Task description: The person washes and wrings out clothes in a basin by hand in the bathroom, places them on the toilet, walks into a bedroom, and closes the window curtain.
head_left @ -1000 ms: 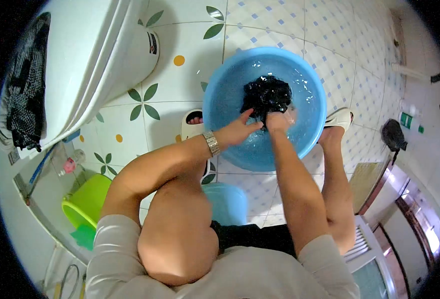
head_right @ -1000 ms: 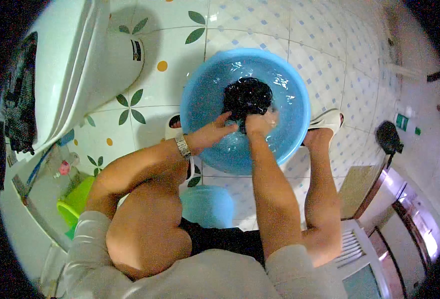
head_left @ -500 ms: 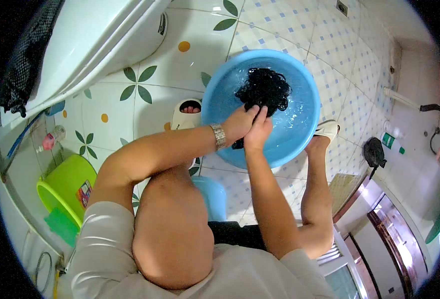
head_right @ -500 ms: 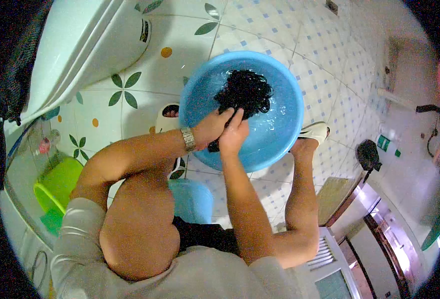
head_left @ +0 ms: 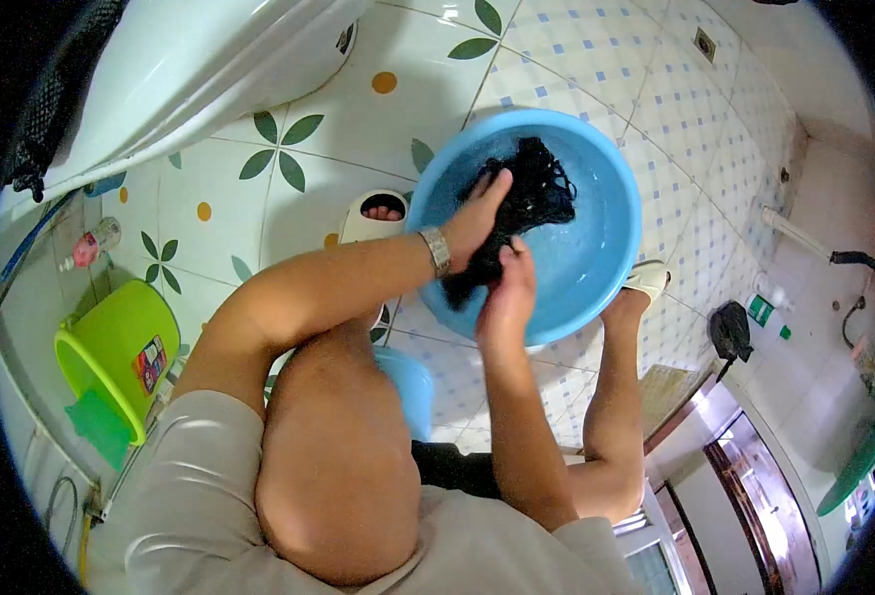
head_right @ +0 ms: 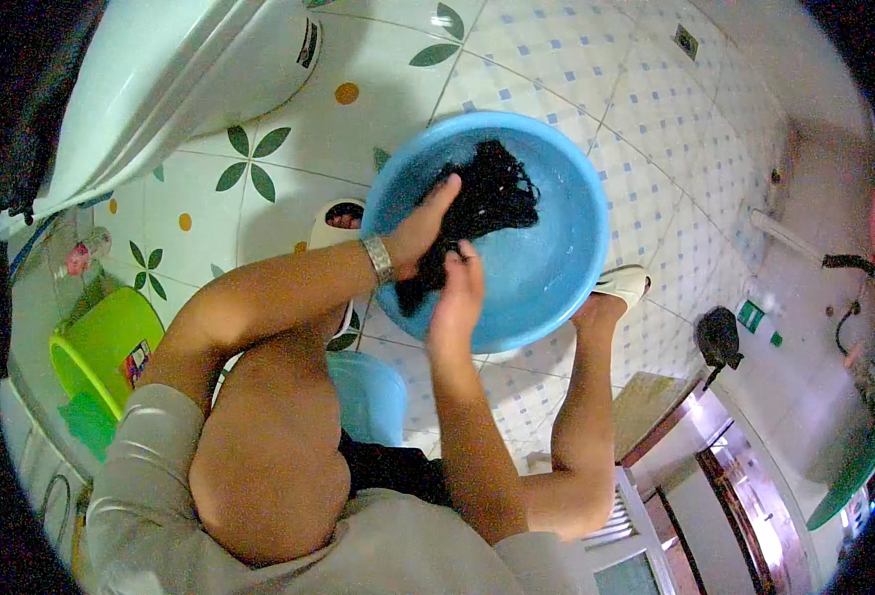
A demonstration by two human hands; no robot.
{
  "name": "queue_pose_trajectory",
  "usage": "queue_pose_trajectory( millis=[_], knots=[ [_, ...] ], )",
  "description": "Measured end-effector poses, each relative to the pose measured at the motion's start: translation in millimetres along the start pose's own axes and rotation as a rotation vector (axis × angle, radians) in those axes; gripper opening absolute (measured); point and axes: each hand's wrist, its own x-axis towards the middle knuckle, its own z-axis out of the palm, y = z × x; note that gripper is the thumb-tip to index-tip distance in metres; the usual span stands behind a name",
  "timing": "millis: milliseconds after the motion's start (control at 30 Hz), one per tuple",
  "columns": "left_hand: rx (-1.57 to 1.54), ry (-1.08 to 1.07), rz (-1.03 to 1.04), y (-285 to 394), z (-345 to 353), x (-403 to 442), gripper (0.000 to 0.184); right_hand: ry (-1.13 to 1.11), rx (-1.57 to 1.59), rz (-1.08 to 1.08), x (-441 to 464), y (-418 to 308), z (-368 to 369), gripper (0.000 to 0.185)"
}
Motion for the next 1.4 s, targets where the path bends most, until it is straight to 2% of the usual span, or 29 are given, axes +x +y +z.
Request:
queue_pose_trajectory(
  millis=[67, 133, 167, 200, 267, 300, 333, 400, 433, 467, 500, 533, 567, 600, 667, 700, 733, 800, 867, 900, 933, 1033, 1100, 1133, 1200, 1267, 1300, 1367, 1400],
  knots=[
    [0.072, -0.054, -0.019, -5, -15, 2, 0.071, -0.021, -0.159, -0.19, -12, -1, 21, 0.034],
    [0.504, 0.086, 0.128, -21, -12, -11, 0.063, 0.101, -0.177, -0.131, 16, 5, 23, 0.037],
    [0.579, 0.206, 0.111, -29, -7, -15, 0.061, 0.123, -0.334, -0.297, 34, 14, 14, 0.039],
    [0.655, 0.323, 0.091, -31, 1, -19, 0.059, 0.122, -0.327, -0.303, 45, 13, 9, 0.039],
    [0.7, 0.173, 0.04, -15, 2, -32, 0.064, 0.131, -0.954, -0.407, 63, 5, -7, 0.038],
    [0.742, 0.022, -0.013, -9, 4, -37, 0.071, 0.168, -0.992, -0.365, 75, -5, -14, 0.037],
    [0.648, 0.049, -0.05, -19, 5, -36, 0.077, 0.204, -1.032, -0.317, 85, -15, -23, 0.036],
    [0.705, -0.064, -0.086, -4, 19, -45, 0.083, 0.341, -0.938, -0.448, 123, 4, -59, 0.034],
    [0.697, -0.057, -0.081, -14, 15, -37, 0.083, 0.366, -0.622, -0.308, 137, 8, -66, 0.037],
    [0.766, 0.088, 0.078, -34, 7, -27, 0.086, 0.355, -0.63, -0.305, 135, 3, -58, 0.037],
    [0.834, 0.232, 0.229, -47, 1, -23, 0.091, 0.278, -0.71, -0.495, 123, -8, -43, 0.043],
    [0.833, 0.234, 0.222, -46, -1, -22, 0.091, 0.2, -0.78, -0.688, 114, -15, -30, 0.052],
    [0.714, 0.195, 0.057, -41, -4, -21, 0.093, 0.155, -1.302, -0.962, 101, -13, -28, 0.066],
    [0.666, 0.157, 0.03, -40, -6, -21, 0.095, 0.159, -1.298, -0.957, 102, -11, -30, 0.066],
    [0.572, 0.087, -0.029, -36, -8, -22, 0.098, 0.079, -1.39, -0.592, 115, -6, -29, 0.064],
    [0.495, 0.082, -0.127, -24, 4, -31, 0.1, 0.192, -1.304, -0.221, 128, -4, -20, 0.054],
    [0.413, 0.077, -0.233, -20, 11, -39, 0.101, 0.191, -1.305, -0.212, 125, 3, -22, 0.054],
    [0.424, 0.061, -0.243, -16, 16, -33, 0.104, -0.052, -0.083, 0.019, 113, 0, -13, 0.041],
    [0.159, 0.048, -0.121, -10, 23, -26, 0.107, -0.093, 0.109, 0.091, 61, -24, -3, 0.03],
    [0.252, 0.02, 0.065, -14, 10, -9, 0.107, -0.094, 0.095, 0.146, 28, -47, 5, 0.03],
    [0.187, 0.044, 0.131, -18, 1, 4, 0.104, -0.088, 0.049, 0.148, 3, -58, 6, 0.031],
    [-0.025, 0.055, 0.007, 19, 12, -9, 0.076, -0.16, -0.02, -0.025, -37, -46, 11, 0.028],
    [0.019, -0.018, -0.022, 10, 5, -13, 0.071, -0.172, -0.041, -0.069, -35, -35, 14, 0.032],
    [0.068, -0.09, -0.042, 3, -2, -13, 0.066, -0.05, -0.12, -0.006, -18, -25, 11, 0.035],
    [1.282, 0.031, 0.464, -16, -10, -18, 0.044, 0.068, -0.056, -0.117, 22, -9, 18, 0.045],
    [1.328, 0.075, 0.334, -9, 0, -23, 0.046, 0.107, -0.528, -0.293, 39, -14, 13, 0.044],
    [1.327, 0.076, 0.336, 0, 9, -30, 0.046, 0.105, -0.529, -0.295, 50, -14, 9, 0.044],
    [0.697, 0.153, -0.037, 13, 22, -41, 0.056, 0.149, -0.917, -0.427, 79, -9, -4, 0.041],
    [0.688, 0.154, -0.052, 7, 24, -45, 0.056, 0.168, -1.052, -0.463, 94, -4, -15, 0.041]
  ],
)
